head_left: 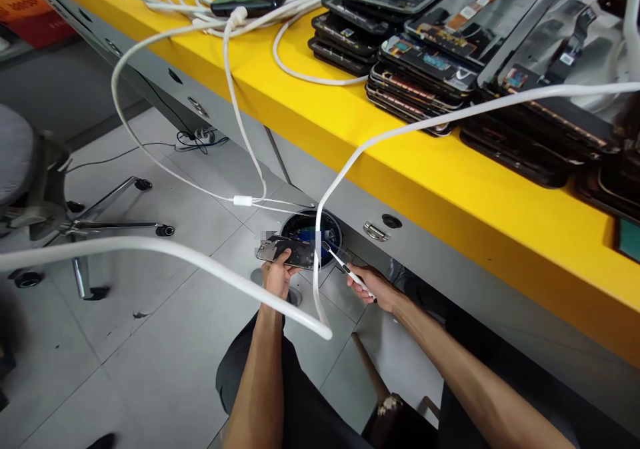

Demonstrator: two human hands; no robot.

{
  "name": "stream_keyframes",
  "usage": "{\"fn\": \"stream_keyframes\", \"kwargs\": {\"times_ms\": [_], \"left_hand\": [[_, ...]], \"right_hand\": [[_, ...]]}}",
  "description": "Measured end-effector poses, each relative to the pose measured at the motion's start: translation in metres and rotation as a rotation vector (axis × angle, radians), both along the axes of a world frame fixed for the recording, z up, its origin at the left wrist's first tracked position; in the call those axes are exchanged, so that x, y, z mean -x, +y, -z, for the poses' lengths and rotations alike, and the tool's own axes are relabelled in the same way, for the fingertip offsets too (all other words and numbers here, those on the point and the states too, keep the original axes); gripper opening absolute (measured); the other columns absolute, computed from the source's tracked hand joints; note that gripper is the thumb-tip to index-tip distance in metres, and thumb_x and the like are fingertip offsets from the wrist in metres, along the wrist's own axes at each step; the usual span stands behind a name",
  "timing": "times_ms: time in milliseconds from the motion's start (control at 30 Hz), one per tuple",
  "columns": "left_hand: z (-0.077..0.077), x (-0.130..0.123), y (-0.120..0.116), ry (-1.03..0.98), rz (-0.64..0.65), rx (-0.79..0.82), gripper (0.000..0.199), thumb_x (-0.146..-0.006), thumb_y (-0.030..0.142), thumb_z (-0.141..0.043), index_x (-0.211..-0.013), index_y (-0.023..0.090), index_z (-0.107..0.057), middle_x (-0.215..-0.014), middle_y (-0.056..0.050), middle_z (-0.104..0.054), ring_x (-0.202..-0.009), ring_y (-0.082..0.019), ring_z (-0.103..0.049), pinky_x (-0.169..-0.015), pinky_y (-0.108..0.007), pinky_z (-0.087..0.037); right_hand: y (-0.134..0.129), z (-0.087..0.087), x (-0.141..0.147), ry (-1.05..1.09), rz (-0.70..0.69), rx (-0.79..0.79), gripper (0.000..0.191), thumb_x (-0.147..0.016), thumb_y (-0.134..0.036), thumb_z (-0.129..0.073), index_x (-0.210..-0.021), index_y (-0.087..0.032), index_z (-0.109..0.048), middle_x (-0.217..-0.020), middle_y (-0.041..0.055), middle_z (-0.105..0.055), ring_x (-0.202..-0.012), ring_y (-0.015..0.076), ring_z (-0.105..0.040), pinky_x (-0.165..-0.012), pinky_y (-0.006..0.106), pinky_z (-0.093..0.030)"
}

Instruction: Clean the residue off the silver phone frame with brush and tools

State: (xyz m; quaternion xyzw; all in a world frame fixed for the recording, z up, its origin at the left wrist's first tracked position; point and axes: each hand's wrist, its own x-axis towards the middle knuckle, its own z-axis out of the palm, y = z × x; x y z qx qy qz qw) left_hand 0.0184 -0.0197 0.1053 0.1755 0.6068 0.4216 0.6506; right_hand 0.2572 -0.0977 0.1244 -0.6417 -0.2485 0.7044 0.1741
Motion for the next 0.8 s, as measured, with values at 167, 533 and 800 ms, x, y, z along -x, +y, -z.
{"fn": "stream_keyframes", "kwargs": {"times_ms": [167, 533, 800], "left_hand": [[-0.001, 0.000, 0.001, -0.036, -0.022, -0.011, 0.031, -0.095, 0.036, -0.065, -0.118, 0.016, -0.063, -0.114, -0.007, -0.067, -0.093, -0.019, -0.068, -0.079, -0.037, -0.060], [0.007, 0.006, -0.005, 0.000, 0.003, 0.061, 0.036, -0.095, 0.037, -0.065, -0.124, 0.017, -0.061, -0.123, -0.009, -0.065, -0.102, -0.022, -0.067, -0.085, -0.042, -0.059], [-0.015, 0.008, -0.018, -0.004, 0.001, 0.031, 0.031, -0.096, 0.037, -0.065, -0.118, 0.016, -0.063, -0.112, -0.007, -0.068, -0.091, -0.018, -0.068, -0.078, -0.037, -0.060]], "right_hand": [[-0.004, -0.005, 0.001, 0.037, -0.008, 0.002, 0.029, -0.099, -0.039, -0.062, -0.114, -0.015, -0.065, -0.102, 0.0051, -0.069, -0.079, 0.0152, -0.068, -0.068, 0.031, -0.059], [-0.002, -0.018, 0.010, -0.303, -0.047, -0.250, 0.029, -0.099, -0.040, -0.062, -0.114, -0.016, -0.067, -0.112, 0.0059, -0.069, -0.093, 0.0208, -0.069, -0.079, 0.038, -0.060], [-0.003, -0.035, 0.003, -0.462, -0.081, -0.350, 0.027, -0.100, -0.040, -0.061, -0.111, -0.017, -0.068, -0.109, 0.0059, -0.070, -0.090, 0.0187, -0.068, -0.078, 0.036, -0.060]]}}
